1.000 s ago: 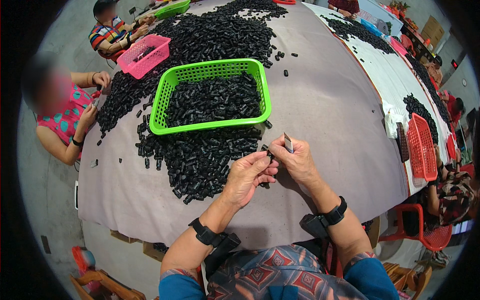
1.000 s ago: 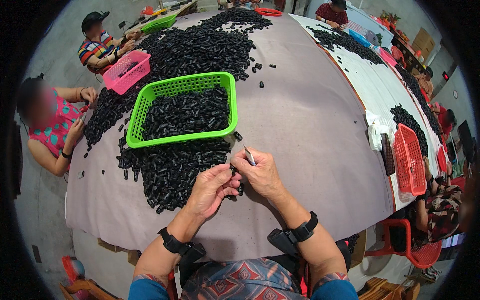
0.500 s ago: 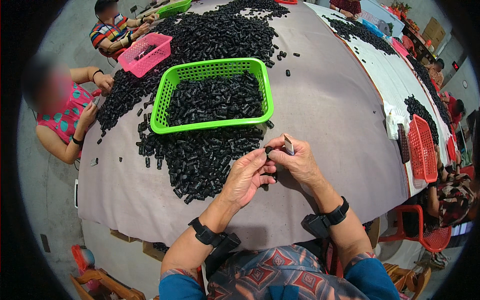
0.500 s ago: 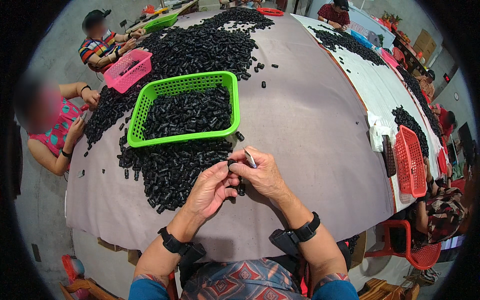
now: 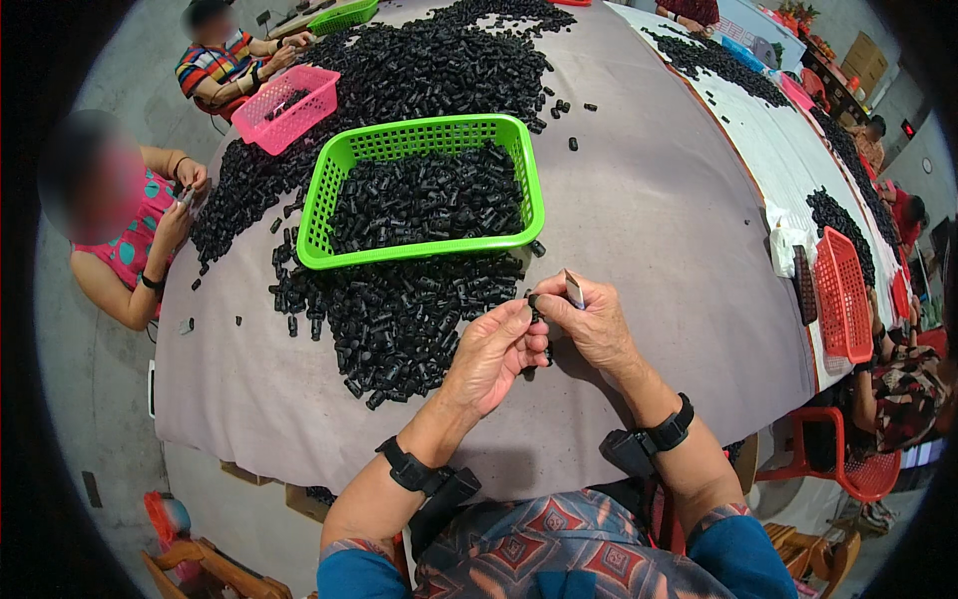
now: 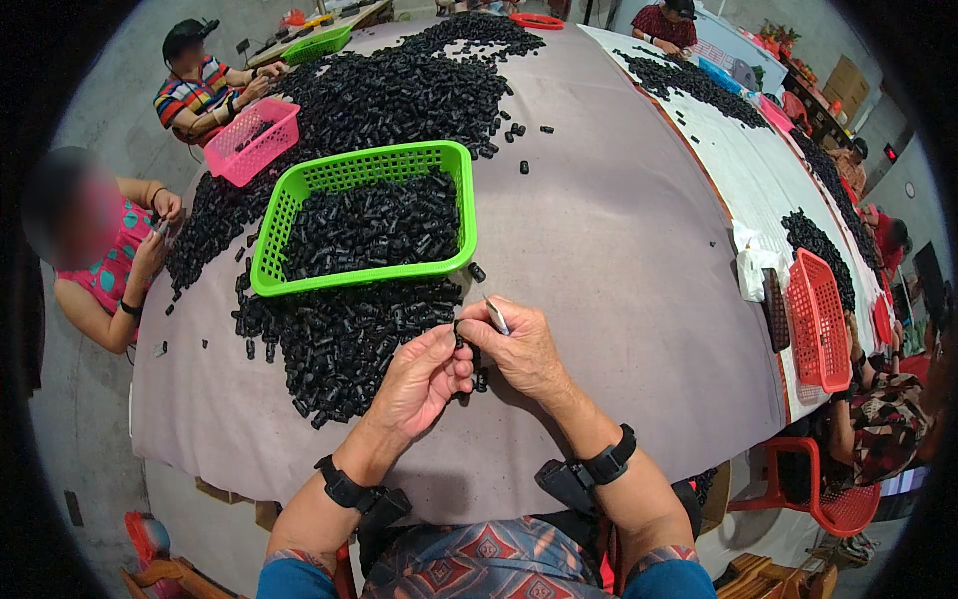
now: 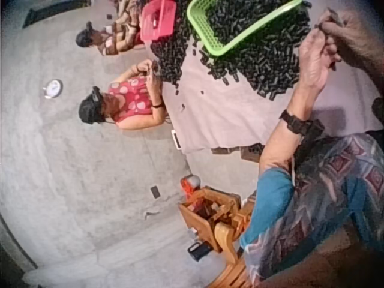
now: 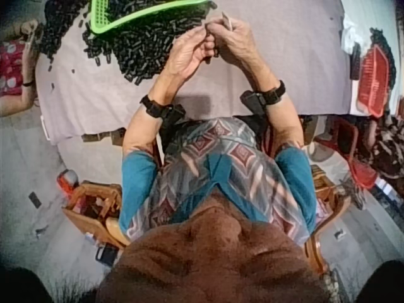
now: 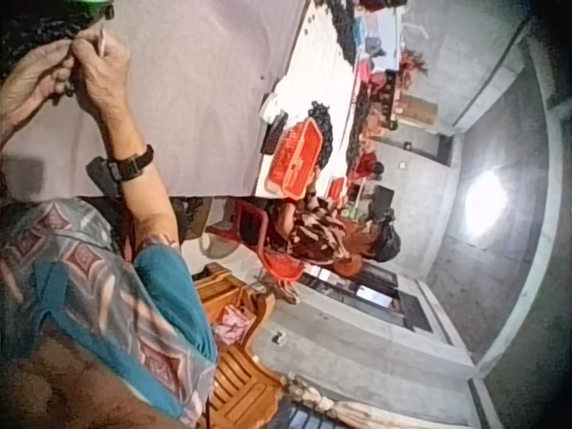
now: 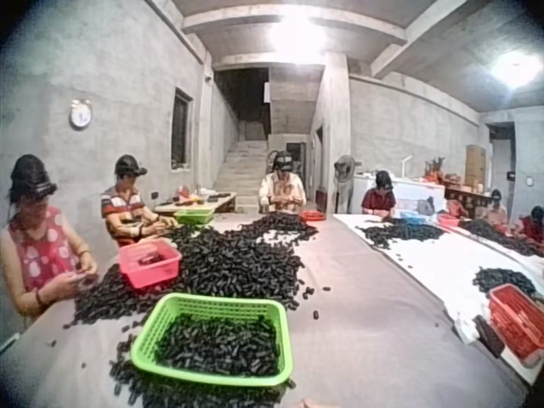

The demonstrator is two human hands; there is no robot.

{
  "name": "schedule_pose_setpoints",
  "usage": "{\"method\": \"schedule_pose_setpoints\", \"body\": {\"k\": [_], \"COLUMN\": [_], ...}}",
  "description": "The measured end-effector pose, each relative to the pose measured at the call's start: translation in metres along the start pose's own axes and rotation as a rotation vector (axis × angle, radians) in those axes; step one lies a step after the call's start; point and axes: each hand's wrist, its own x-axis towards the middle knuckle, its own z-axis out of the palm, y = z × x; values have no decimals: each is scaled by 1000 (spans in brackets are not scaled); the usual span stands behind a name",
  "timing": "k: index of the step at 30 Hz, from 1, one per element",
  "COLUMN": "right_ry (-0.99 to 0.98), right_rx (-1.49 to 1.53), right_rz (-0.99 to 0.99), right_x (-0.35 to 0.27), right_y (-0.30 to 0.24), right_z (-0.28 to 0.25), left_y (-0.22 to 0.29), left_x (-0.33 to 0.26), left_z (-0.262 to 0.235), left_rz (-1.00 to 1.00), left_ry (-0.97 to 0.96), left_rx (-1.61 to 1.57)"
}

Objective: Sorting and inspecting small black manufacturing components at a shared workspace table.

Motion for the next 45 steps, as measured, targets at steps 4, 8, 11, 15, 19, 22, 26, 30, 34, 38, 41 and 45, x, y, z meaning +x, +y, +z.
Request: {"method": "schedule_pose_setpoints", "body": {"k": [4, 8, 11, 15, 19, 22, 26, 30, 34, 38, 41, 45], "right_ry": [-3, -33, -11, 28, -76, -112, -109, -90, -58, -44, -73, -113], "right_rx": [-52, 5, 51, -101, -250, -264, -401, -420, -375, -356, -393, -347], "right_rz": [30, 19, 22, -123, -201, -194, -254, -318, -194, -199, -217, -193], "right_x": [0, 1, 1, 0, -1, -2, -1, 1, 0, 0, -1, -1], "right_y": [-3, 1, 6, -2, -1, -3, 1, 3, 5, 0, 1, 2], "right_z": [-1, -2, -2, -4, -7, -4, -6, -6, -8, -9, -8, -10], "left_y": [-1, 0, 0, 4, 5, 6, 6, 6, 6, 6, 5, 6], "left_x": [2, 1, 2, 2, 2, 1, 1, 2, 2, 1, 3, 2], "left_z": [-3, -3, -2, -3, -5, -4, -5, -5, -4, -2, -5, -4], "left_rz": [-15, -29, -22, -17, 5, 14, 11, 7, -3, -18, 14, 4], "left_ry": [-13, -13, -31, -55, -45, -61, -62, -51, -97, -84, -88, -62], "left_rx": [-20, -46, -67, -93, -99, -116, -134, -136, -119, -134, -159, -131]}}
